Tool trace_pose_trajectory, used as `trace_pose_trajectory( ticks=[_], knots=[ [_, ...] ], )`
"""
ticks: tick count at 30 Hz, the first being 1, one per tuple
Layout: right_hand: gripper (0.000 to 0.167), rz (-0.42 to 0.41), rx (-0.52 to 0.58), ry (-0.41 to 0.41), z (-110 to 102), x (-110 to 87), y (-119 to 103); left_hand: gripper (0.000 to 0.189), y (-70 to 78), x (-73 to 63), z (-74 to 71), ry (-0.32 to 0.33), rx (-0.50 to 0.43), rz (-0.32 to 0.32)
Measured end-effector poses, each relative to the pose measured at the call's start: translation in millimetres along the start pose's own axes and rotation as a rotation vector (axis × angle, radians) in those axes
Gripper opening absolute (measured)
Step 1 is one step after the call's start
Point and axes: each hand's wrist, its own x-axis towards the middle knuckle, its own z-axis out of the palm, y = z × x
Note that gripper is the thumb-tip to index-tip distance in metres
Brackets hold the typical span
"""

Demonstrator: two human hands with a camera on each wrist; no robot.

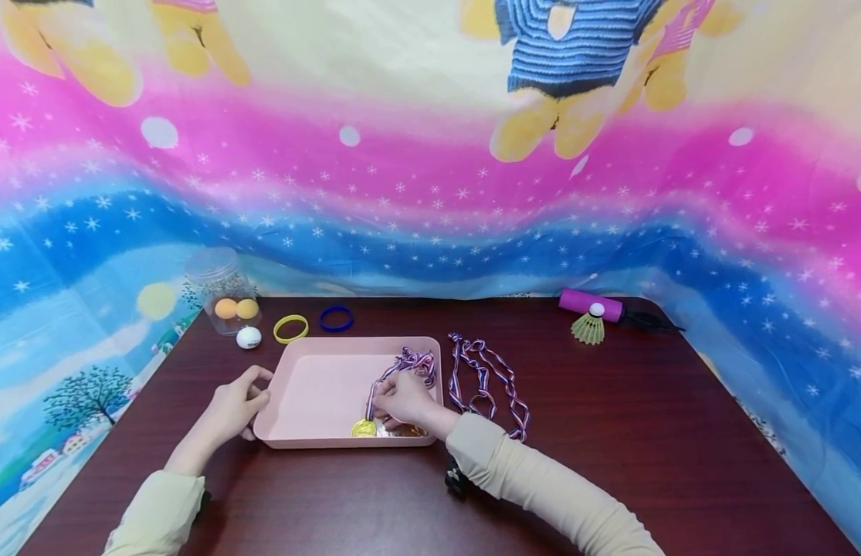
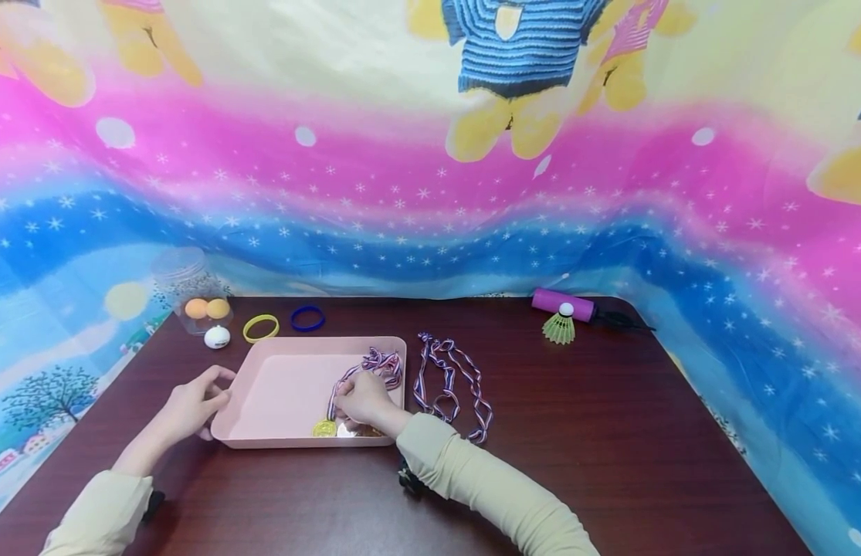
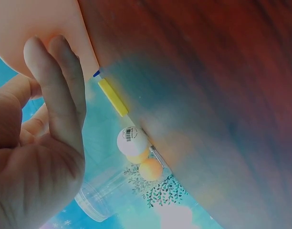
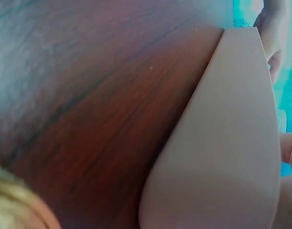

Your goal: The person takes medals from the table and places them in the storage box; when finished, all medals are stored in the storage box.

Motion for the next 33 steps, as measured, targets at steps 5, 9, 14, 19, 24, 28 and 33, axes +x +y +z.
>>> trace_pose_trajectory(
  ticks=[5,9,14,19,24,28,33],
  knots=[
    [0.006,-0.023,-0.022,-0.020,-8,-3.3,-4,0.032,0.5,-0.5,-0.6,-0.007,0.002,-0.003],
    [0.008,-0.072,-0.091,-0.050,-22,-8.4,-12,0.032,1.4,-1.0,-1.5,-0.011,0.008,-0.003],
    [0.007,-0.156,-0.247,-0.071,-48,-17.1,-24,0.032,1.7,-0.9,-1.7,-0.008,0.013,0.003],
    [0.008,-0.167,-0.301,-0.069,-85,-25.2,-30,0.032,1.6,-0.6,-1.5,-0.015,0.009,0.008],
    [0.012,-0.114,-0.262,-0.033,-119,-28.4,-25,0.032,2.0,-1.3,-3.2,-0.009,0.015,0.000],
    [0.013,-0.033,-0.175,-0.033,-139,-34.1,-8,0.033,2.7,-0.9,-3.1,-0.019,0.014,-0.004],
    [0.016,0.046,-0.091,-0.035,-160,-46.5,25,0.033,2.5,-1.2,-2.5,-0.017,0.015,-0.005]
  ],
)
